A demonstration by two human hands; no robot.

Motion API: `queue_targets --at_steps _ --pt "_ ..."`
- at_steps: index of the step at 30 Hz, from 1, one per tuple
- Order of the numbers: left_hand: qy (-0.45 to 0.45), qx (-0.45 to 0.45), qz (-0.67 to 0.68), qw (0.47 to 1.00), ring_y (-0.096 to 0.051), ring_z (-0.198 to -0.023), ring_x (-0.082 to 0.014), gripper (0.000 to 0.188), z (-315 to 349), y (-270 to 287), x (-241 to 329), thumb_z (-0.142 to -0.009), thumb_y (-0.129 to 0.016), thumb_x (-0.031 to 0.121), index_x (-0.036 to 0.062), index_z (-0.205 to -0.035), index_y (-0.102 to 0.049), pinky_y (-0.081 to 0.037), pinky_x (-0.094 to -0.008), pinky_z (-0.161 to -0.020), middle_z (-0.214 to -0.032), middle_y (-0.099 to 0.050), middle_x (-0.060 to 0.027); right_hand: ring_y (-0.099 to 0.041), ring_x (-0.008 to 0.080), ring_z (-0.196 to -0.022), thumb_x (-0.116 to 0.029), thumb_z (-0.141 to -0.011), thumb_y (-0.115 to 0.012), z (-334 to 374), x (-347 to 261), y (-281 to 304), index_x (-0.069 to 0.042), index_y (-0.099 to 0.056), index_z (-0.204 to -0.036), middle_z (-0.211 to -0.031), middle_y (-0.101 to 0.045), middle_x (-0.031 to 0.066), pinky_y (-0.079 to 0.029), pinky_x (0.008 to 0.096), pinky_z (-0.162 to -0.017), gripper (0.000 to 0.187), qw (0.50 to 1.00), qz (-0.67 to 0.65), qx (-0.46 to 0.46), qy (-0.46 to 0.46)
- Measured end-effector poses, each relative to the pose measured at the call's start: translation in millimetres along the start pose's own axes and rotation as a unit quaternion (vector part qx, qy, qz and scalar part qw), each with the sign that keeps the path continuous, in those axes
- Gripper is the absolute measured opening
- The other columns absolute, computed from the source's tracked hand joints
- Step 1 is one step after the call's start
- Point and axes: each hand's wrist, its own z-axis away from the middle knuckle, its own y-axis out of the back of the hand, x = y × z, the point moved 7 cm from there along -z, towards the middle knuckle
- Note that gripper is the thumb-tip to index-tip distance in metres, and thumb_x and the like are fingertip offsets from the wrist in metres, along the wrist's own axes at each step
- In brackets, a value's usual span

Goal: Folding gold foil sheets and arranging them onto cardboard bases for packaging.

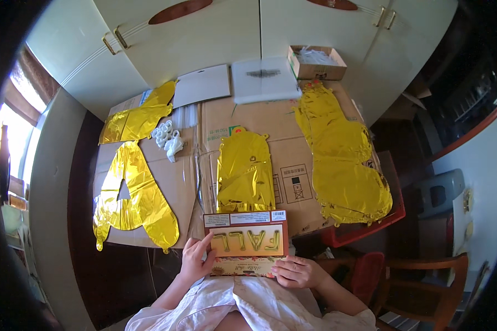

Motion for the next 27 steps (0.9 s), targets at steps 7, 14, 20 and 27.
queue_targets --at_steps 7,14,20,27 --pt "-0.006 0.010 -0.088 0.996 -0.054 -0.074 -0.0256 0.051 -14.9 -0.3 -0.1 -0.079 -0.070 0.022 0.0099 -0.128 -0.061 -0.042 -0.0388 -0.070 -0.075 -0.057 -0.0062 -0.063 0.0153 -0.112 -0.018 -0.086 -0.069 1.0 9.4 -10.6 -0.017 -0.060 -0.097 -0.115 -0.066 -0.0025 -0.044 0.0428 -0.106 0.015 0.999 0.003 -0.010 -0.044" --pt "-0.006 0.027 -0.115 0.993 -0.052 -0.074 -0.0275 0.049 -35.7 3.6 -2.6 -0.079 -0.070 0.023 0.0093 -0.125 -0.063 -0.041 -0.0403 -0.071 -0.076 -0.055 -0.0084 -0.062 0.0192 -0.114 -0.025 -0.083 -0.074 -6.6 32.2 -11.5 -0.016 -0.063 -0.108 -0.118 -0.065 0.0013 -0.042 0.0466 -0.107 0.029 0.993 -0.041 -0.002 -0.109" --pt "-0.018 0.050 -0.150 0.987 -0.053 -0.075 -0.0258 0.045 -48.4 0.7 -5.1 -0.080 -0.069 0.025 0.0093 -0.122 -0.064 -0.041 -0.0397 -0.069 -0.076 -0.055 -0.0067 -0.052 0.0316 -0.126 -0.037 -0.085 -0.071 -25.4 59.6 -15.9 -0.014 -0.059 -0.123 -0.131 -0.058 0.0093 -0.027 0.0550 -0.114 0.047 0.979 -0.045 -0.033 -0.194" --pt "-0.016 0.066 -0.178 0.982 -0.053 -0.081 -0.0264 0.045 -59.7 -4.0 -3.0 -0.080 -0.067 0.025 0.0071 -0.121 -0.064 -0.042 -0.0403 -0.072 -0.083 -0.055 -0.0077 -0.033 0.0320 -0.142 -0.050 -0.088 -0.062 -47.4 87.6 -36.4 -0.019 -0.056 -0.135 -0.148 -0.043 0.0097 -0.024 0.0604 -0.113 0.056 0.955 0.032 -0.132 -0.264"
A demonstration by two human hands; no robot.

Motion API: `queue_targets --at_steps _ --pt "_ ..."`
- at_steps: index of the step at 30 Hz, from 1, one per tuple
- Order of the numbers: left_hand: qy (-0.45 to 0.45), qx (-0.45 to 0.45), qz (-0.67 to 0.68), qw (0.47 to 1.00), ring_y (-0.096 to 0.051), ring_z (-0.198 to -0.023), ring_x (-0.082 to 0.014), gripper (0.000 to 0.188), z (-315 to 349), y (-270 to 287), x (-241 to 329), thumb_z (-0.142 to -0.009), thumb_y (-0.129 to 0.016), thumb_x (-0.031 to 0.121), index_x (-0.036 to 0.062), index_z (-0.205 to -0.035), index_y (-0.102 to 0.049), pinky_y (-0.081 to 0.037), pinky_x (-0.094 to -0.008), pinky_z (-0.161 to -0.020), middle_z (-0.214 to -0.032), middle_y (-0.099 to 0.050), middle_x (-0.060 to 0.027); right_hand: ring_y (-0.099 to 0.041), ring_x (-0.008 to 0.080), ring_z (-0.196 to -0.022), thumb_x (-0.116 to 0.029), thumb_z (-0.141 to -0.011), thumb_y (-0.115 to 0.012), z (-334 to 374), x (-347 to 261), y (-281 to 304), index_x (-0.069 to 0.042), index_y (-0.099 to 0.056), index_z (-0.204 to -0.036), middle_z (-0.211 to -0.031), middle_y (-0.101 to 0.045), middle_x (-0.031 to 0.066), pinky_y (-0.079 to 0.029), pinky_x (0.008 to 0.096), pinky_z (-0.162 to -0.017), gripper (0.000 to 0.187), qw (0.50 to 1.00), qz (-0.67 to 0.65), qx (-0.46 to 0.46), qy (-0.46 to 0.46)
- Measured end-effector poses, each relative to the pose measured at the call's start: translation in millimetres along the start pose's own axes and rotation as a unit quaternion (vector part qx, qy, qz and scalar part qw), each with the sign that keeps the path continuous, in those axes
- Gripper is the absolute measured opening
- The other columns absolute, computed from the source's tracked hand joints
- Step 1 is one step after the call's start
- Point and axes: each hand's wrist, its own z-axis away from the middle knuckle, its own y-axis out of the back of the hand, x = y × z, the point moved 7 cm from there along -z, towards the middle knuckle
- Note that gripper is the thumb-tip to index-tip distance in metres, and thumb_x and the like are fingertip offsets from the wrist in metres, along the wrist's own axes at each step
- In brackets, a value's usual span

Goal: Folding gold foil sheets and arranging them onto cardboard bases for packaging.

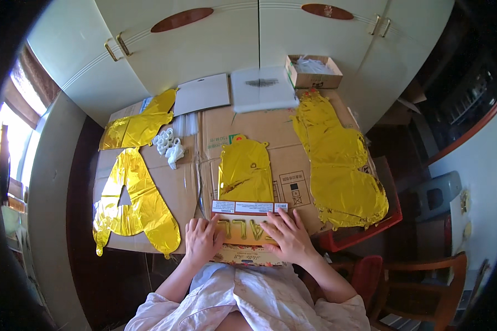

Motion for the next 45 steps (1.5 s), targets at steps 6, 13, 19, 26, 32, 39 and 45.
queue_targets --at_steps 6,13,19,26,32,39,45 --pt "-0.001 0.016 -0.012 1.000 -0.054 -0.094 -0.0267 0.047 -12.9 -1.3 2.4 -0.080 -0.066 0.027 0.0068 -0.123 -0.061 -0.042 -0.0416 -0.081 -0.100 -0.057 -0.0083 -0.032 0.0318 -0.142 -0.049 -0.088 -0.063 -14.0 6.4 -0.7 -0.021 -0.055 -0.137 -0.148 -0.043 0.0089 -0.026 0.0613 -0.112 0.057 0.999 0.033 0.012 -0.008" --pt "0.002 0.019 -0.002 1.000 -0.054 -0.099 -0.0265 0.048 -31.7 -4.8 3.0 -0.080 -0.067 0.029 0.0061 -0.122 -0.061 -0.040 -0.0431 -0.086 -0.107 -0.057 -0.0088 -0.032 0.0323 -0.142 -0.045 -0.087 -0.065 -35.3 16.5 0.6 -0.021 -0.053 -0.138 -0.149 -0.042 0.0096 -0.025 0.0610 -0.112 0.058 0.999 0.028 0.012 -0.020" --pt "-0.025 0.015 0.019 0.999 -0.051 -0.121 -0.0306 0.055 -41.6 -13.7 2.0 -0.082 -0.066 0.031 0.0054 -0.129 -0.057 -0.039 -0.0464 -0.098 -0.129 -0.054 -0.0130 -0.032 0.0324 -0.142 -0.047 -0.089 -0.061 -49.7 25.1 -1.0 -0.021 -0.053 -0.138 -0.149 -0.042 0.0094 -0.024 0.0614 -0.112 0.056 0.998 0.046 0.020 -0.024" --pt "-0.094 -0.093 0.042 0.990 -0.032 -0.140 -0.0432 0.067 -54.4 -22.9 22.0 -0.089 -0.057 0.054 0.0185 -0.145 -0.047 -0.022 -0.0609 -0.113 -0.150 -0.040 -0.0198 -0.034 0.0315 -0.141 -0.048 -0.090 -0.060 -55.5 26.3 2.4 -0.018 -0.057 -0.134 -0.147 -0.045 0.0100 -0.025 0.0594 -0.112 0.053 0.998 0.047 0.014 -0.030" --pt "-0.100 -0.095 -0.006 0.990 -0.031 -0.140 -0.0457 0.070 -51.0 -30.2 21.4 -0.088 -0.055 0.060 0.0201 -0.145 -0.046 -0.021 -0.0644 -0.112 -0.149 -0.040 -0.0200 -0.039 0.0329 -0.135 -0.033 -0.090 -0.066 -86.7 50.3 11.3 -0.008 -0.056 -0.129 -0.140 -0.048 0.0165 -0.036 0.0470 -0.110 0.048 0.972 -0.213 0.044 -0.091" --pt "-0.101 -0.100 0.008 0.990 -0.028 -0.141 -0.0468 0.071 -51.8 -32.5 22.2 -0.088 -0.054 0.060 0.0193 -0.145 -0.046 -0.017 -0.0640 -0.113 -0.150 -0.038 -0.0211 -0.047 0.0334 -0.124 -0.024 -0.086 -0.072 -153.7 107.1 -9.7 -0.002 -0.038 -0.137 -0.134 -0.043 0.0216 -0.041 0.0410 -0.104 0.066 0.899 -0.362 0.086 -0.229" --pt "-0.101 -0.100 0.005 0.990 -0.028 -0.141 -0.0463 0.071 -50.4 -33.7 20.9 -0.088 -0.054 0.061 0.0199 -0.146 -0.045 -0.017 -0.0640 -0.113 -0.151 -0.037 -0.0207 -0.046 0.0309 -0.126 -0.016 -0.083 -0.076 -173.9 122.6 -10.7 -0.003 -0.028 -0.143 -0.142 -0.035 0.0230 -0.046 0.0391 -0.098 0.079 0.885 -0.354 0.100 -0.286"
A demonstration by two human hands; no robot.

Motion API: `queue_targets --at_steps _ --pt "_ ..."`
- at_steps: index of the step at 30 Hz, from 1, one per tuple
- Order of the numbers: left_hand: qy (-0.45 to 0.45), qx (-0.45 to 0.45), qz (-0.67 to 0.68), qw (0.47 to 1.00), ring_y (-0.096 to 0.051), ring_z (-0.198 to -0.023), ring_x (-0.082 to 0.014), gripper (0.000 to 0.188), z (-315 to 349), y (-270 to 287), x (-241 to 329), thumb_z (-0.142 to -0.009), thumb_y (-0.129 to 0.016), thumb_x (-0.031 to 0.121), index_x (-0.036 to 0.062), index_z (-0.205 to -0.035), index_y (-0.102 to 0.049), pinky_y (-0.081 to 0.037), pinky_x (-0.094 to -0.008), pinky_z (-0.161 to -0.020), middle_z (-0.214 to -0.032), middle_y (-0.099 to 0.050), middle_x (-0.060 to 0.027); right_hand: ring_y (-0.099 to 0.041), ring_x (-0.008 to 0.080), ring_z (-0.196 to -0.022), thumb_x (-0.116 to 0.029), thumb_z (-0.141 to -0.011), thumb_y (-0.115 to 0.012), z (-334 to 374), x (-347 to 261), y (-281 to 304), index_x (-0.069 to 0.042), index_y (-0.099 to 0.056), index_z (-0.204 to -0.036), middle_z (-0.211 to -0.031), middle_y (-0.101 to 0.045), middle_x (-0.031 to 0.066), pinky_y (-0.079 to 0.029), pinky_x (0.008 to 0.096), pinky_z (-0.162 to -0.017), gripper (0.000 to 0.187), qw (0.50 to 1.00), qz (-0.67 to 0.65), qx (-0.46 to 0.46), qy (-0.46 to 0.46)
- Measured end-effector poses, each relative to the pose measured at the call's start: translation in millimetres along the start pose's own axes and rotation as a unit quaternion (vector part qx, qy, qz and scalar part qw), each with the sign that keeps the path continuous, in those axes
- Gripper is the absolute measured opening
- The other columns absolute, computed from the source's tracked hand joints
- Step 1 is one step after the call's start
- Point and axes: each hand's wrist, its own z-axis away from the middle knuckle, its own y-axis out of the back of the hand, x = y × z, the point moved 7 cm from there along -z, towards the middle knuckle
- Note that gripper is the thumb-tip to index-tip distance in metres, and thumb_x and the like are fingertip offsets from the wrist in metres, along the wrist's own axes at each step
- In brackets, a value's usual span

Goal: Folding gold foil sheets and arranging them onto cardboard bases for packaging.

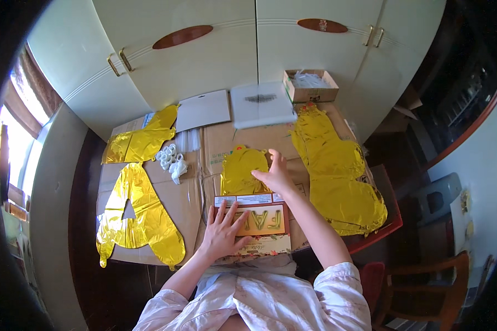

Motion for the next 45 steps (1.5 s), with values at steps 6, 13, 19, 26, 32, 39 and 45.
queue_targets --at_steps 6,13,19,26,32,39,45 --pt "0.001 -0.004 0.005 1.000 -0.028 -0.141 -0.0469 0.071 0.2 0.5 -0.2 -0.088 -0.054 0.060 0.0205 -0.146 -0.045 -0.017 -0.0642 -0.113 -0.151 -0.037 -0.0214 -0.059 0.0190 -0.109 -0.010 -0.081 -0.076 -3.4 8.7 -8.3 0.001 -0.043 -0.138 -0.121 -0.059 0.0136 -0.049 0.0339 -0.093 0.067 0.981 -0.154 -0.108 -0.050" --pt "0.001 -0.003 0.005 1.000 -0.027 -0.141 -0.0469 0.072 0.8 -0.2 -1.0 -0.088 -0.054 0.061 0.0207 -0.147 -0.044 -0.016 -0.0642 -0.113 -0.151 -0.036 -0.0214 -0.064 0.0141 -0.087 -0.013 -0.080 -0.077 12.6 -9.0 -9.1 0.004 -0.063 -0.109 -0.099 -0.070 0.0081 -0.052 0.0317 -0.080 0.036 0.986 -0.012 -0.167 0.008" --pt "0.000 -0.013 0.007 1.000 -0.026 -0.142 -0.0465 0.071 -0.3 -0.9 -0.9 -0.088 -0.054 0.061 0.0215 -0.147 -0.043 -0.016 -0.0651 -0.113 -0.153 -0.034 -0.0207 -0.065 0.0142 -0.084 -0.012 -0.078 -0.076 0.9 10.6 -8.0 0.003 -0.066 -0.103 -0.093 -0.072 0.0094 -0.051 0.0334 -0.079 0.030 0.990 0.075 -0.114 0.042" --pt "0.000 -0.009 0.002 1.000 -0.025 -0.141 -0.0491 0.071 -4.2 -0.1 -2.1 -0.089 -0.053 0.061 0.0221 -0.147 -0.044 -0.017 -0.0667 -0.112 -0.154 -0.033 -0.0202 -0.068 0.0205 -0.085 -0.015 -0.077 -0.078 7.5 -9.4 -2.4 0.003 -0.066 -0.102 -0.092 -0.072 0.0137 -0.051 0.0350 -0.079 0.033 0.989 0.103 -0.104 0.029" --pt "0.001 -0.003 0.002 1.000 -0.025 -0.141 -0.0497 0.071 -7.2 -1.9 -5.4 -0.088 -0.054 0.061 0.0221 -0.147 -0.044 -0.017 -0.0670 -0.111 -0.153 -0.033 -0.0206 -0.068 0.0226 -0.081 -0.019 -0.076 -0.079 12.4 -22.7 1.2 0.004 -0.066 -0.098 -0.089 -0.071 0.0165 -0.051 0.0368 -0.075 0.034 0.987 0.108 -0.116 0.029" --pt "-0.001 -0.002 0.005 1.000 -0.025 -0.141 -0.0499 0.071 -8.7 0.3 -4.3 -0.087 -0.056 0.061 0.0228 -0.146 -0.045 -0.018 -0.0668 -0.111 -0.153 -0.033 -0.0204 -0.066 0.0197 -0.077 -0.020 -0.076 -0.079 12.1 -15.3 3.3 0.004 -0.066 -0.094 -0.085 -0.070 0.0149 -0.051 0.0357 -0.072 0.033 0.987 0.108 -0.118 0.020" --pt "-0.002 0.007 0.007 1.000 -0.029 -0.140 -0.0482 0.071 -10.0 1.7 -5.9 -0.086 -0.056 0.062 0.0223 -0.144 -0.047 -0.020 -0.0673 -0.110 -0.151 -0.037 -0.0180 -0.065 0.0165 -0.076 -0.018 -0.077 -0.078 5.7 -3.4 -1.4 0.003 -0.067 -0.095 -0.085 -0.071 0.0115 -0.051 0.0339 -0.072 0.031 0.988 0.082 -0.124 0.047"
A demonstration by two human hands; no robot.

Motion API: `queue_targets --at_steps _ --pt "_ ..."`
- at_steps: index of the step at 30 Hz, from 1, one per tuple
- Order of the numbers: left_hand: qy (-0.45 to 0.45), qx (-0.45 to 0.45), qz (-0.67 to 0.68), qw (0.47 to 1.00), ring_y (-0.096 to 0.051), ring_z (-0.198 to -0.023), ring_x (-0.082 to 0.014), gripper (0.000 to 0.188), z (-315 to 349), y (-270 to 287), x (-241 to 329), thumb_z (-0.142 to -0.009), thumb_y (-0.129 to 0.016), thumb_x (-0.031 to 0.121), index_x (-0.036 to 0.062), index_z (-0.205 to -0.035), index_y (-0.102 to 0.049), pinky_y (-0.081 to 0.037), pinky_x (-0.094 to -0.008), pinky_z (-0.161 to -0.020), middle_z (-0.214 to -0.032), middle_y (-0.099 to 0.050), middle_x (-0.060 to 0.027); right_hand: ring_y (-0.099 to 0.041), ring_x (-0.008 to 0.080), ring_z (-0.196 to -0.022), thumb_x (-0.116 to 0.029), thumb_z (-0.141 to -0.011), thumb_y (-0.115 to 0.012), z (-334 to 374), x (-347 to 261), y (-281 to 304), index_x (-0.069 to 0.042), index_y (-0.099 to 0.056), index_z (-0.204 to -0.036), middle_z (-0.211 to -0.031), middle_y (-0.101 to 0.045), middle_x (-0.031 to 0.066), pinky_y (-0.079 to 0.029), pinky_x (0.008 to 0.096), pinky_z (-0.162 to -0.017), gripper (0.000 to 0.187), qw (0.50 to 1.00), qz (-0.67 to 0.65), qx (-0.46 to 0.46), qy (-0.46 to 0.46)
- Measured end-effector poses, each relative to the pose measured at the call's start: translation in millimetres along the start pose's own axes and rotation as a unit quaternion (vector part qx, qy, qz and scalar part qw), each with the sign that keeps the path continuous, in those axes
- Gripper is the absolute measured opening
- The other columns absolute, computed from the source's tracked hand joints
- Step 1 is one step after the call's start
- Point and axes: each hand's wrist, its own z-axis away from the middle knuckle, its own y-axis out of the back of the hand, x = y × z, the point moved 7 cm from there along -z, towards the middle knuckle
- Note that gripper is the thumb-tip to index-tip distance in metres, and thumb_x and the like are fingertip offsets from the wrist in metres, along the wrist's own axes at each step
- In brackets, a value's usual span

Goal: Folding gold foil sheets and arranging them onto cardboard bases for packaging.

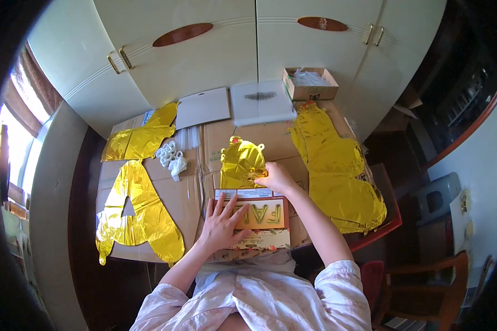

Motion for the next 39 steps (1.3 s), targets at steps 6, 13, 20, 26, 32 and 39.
queue_targets --at_steps 6,13,20,26,32,39 --pt "-0.001 -0.006 -0.002 1.000 -0.029 -0.140 -0.0480 0.070 -2.7 1.6 0.2 -0.086 -0.057 0.060 0.0224 -0.144 -0.048 -0.020 -0.0668 -0.111 -0.151 -0.038 -0.0180 -0.066 0.0163 -0.077 -0.018 -0.077 -0.078 -0.6 4.0 -0.4 0.002 -0.068 -0.097 -0.085 -0.071 0.0110 -0.051 0.0341 -0.073 0.029 0.999 0.016 -0.027 -0.025" --pt "0.000 0.004 -0.011 1.000 -0.028 -0.140 -0.0479 0.070 -0.8 -2.2 -1.9 -0.086 -0.056 0.062 0.0225 -0.144 -0.048 -0.018 -0.0669 -0.111 -0.150 -0.038 -0.0186 -0.068 0.0167 -0.081 -0.011 -0.080 -0.073 18.4 -23.9 0.6 -0.001 -0.069 -0.096 -0.092 -0.073 0.0108 -0.053 0.0324 -0.074 0.019 0.997 -0.016 -0.059 0.046" --pt "-0.002 -0.005 0.012 1.000 -0.035 -0.134 -0.0461 0.065 -0.5 -4.7 -2.6 -0.083 -0.060 0.058 0.0203 -0.135 -0.056 -0.019 -0.0670 -0.111 -0.142 -0.048 -0.0142 -0.067 0.0261 -0.107 0.003 -0.081 -0.063 54.6 -29.1 -7.2 -0.005 -0.066 -0.109 -0.113 -0.070 0.0122 -0.053 0.0351 -0.092 0.030 0.961 0.034 -0.036 0.272" --pt "0.002 0.006 0.040 0.999 -0.031 -0.137 -0.0426 0.059 2.3 -10.7 -8.0 -0.075 -0.067 0.044 0.0179 -0.128 -0.062 -0.015 -0.0657 -0.114 -0.137 -0.053 -0.0113 -0.063 0.0284 -0.115 0.004 -0.084 -0.055 71.0 -26.9 -23.7 -0.004 -0.064 -0.111 -0.121 -0.067 0.0110 -0.050 0.0410 -0.102 0.030 0.915 0.162 -0.001 0.369" --pt "0.001 -0.001 0.036 0.999 -0.032 -0.137 -0.0418 0.060 2.4 -12.7 -8.7 -0.074 -0.068 0.043 0.0170 -0.127 -0.062 -0.015 -0.0656 -0.114 -0.137 -0.054 -0.0111 -0.064 0.0281 -0.114 0.001 -0.083 -0.059 75.3 -25.0 -26.0 -0.003 -0.065 -0.107 -0.117 -0.069 0.0101 -0.050 0.0419 -0.102 0.025 0.912 0.172 0.008 0.373" --pt "-0.002 -0.008 0.035 0.999 -0.033 -0.137 -0.0414 0.062 1.5 -14.9 -9.8 -0.074 -0.068 0.046 0.0178 -0.128 -0.061 -0.014 -0.0663 -0.113 -0.137 -0.053 -0.0115 -0.066 0.0249 -0.110 -0.008 -0.075 -0.071 82.4 -34.7 -24.4 -0.001 -0.067 -0.098 -0.111 -0.070 0.0087 -0.053 0.0395 -0.098 0.024 0.888 0.178 0.013 0.423"
